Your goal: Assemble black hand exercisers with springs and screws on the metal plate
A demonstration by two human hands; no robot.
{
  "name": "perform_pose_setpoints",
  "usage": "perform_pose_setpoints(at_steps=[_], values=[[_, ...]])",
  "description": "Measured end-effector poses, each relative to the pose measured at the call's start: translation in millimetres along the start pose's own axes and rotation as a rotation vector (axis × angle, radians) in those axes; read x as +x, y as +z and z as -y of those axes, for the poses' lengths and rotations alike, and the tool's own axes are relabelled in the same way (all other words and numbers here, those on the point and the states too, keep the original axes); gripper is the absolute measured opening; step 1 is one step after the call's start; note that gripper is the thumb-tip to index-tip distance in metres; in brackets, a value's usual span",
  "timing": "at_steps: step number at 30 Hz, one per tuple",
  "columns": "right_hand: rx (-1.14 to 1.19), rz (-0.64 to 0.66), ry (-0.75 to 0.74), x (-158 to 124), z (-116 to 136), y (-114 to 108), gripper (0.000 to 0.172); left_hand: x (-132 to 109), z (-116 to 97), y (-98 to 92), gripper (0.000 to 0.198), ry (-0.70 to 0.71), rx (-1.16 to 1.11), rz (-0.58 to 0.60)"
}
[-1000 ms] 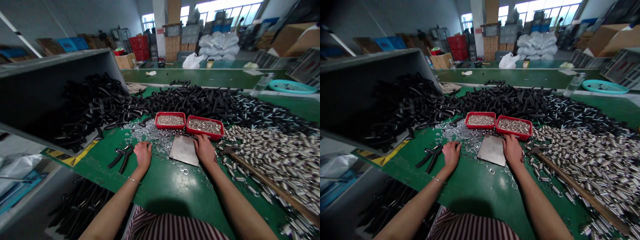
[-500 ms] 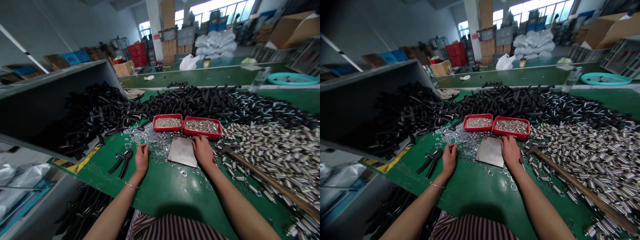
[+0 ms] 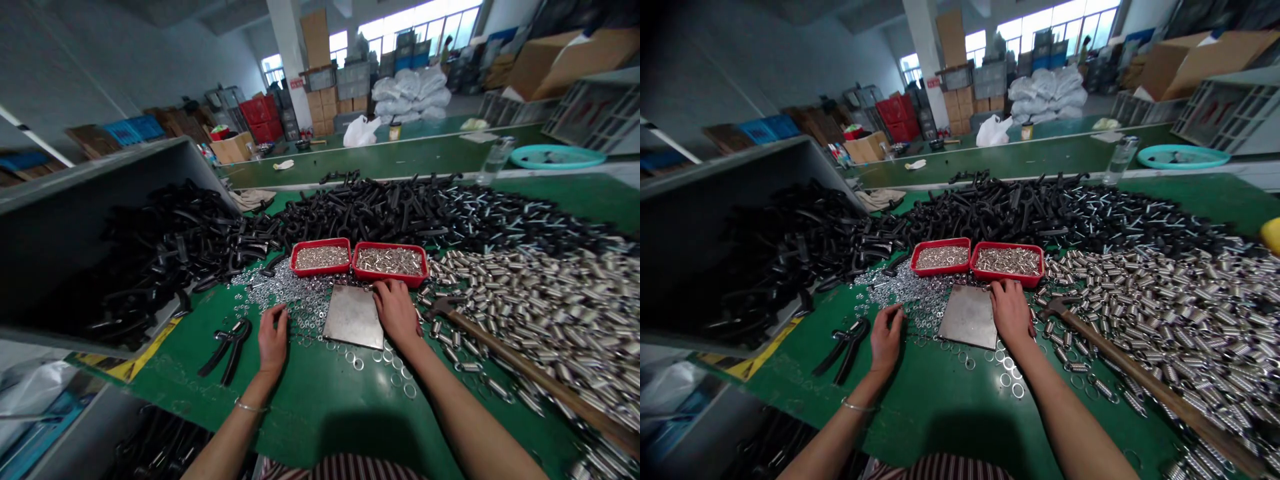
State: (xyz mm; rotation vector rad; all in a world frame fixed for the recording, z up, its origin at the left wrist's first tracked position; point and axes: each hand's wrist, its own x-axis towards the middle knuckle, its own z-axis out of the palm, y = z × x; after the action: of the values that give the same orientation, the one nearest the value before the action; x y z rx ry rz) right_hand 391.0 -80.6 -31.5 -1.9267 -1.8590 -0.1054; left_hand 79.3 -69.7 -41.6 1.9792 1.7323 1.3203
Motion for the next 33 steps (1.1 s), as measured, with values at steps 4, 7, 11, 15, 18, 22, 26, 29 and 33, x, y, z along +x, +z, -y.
perform_pose_setpoints(at_steps=[4,7,11,15,18,22,26,29,33], values=[[0.074,0.037,-0.067,0,0,0,0.029,2,-42,24.5,0.021,0.089,-0.172,0.278],[0.079,0.026,-0.075,1,0,2,0.041,18,-73,58.4,0.018,0.242,-0.203,0.454],[0.072,0.021,-0.074,3,1,3,0.03,43,-92,104.9,0.018,0.38,-0.078,0.545],[0.169,-0.022,-0.049,2,3,4,0.018,49,-88,126.3,0.018,0.422,0.015,0.556],[0.385,-0.094,0.008,2,1,8,0.018,46,-84,126.7,0.019,0.441,0.026,0.567],[0.63,-0.202,0.174,1,-3,14,0.019,44,-83,125.2,0.02,0.428,0.067,0.593],[0.743,-0.177,0.208,-1,-1,10,0.022,44,-86,125.3,0.02,0.413,0.101,0.603],[0.892,-0.153,0.27,-2,2,2,0.023,40,-89,123.6,0.02,0.399,0.105,0.591],[1.334,0.007,0.384,1,6,-6,0.021,36,-90,118.3,0.019,0.337,0.032,0.569]])
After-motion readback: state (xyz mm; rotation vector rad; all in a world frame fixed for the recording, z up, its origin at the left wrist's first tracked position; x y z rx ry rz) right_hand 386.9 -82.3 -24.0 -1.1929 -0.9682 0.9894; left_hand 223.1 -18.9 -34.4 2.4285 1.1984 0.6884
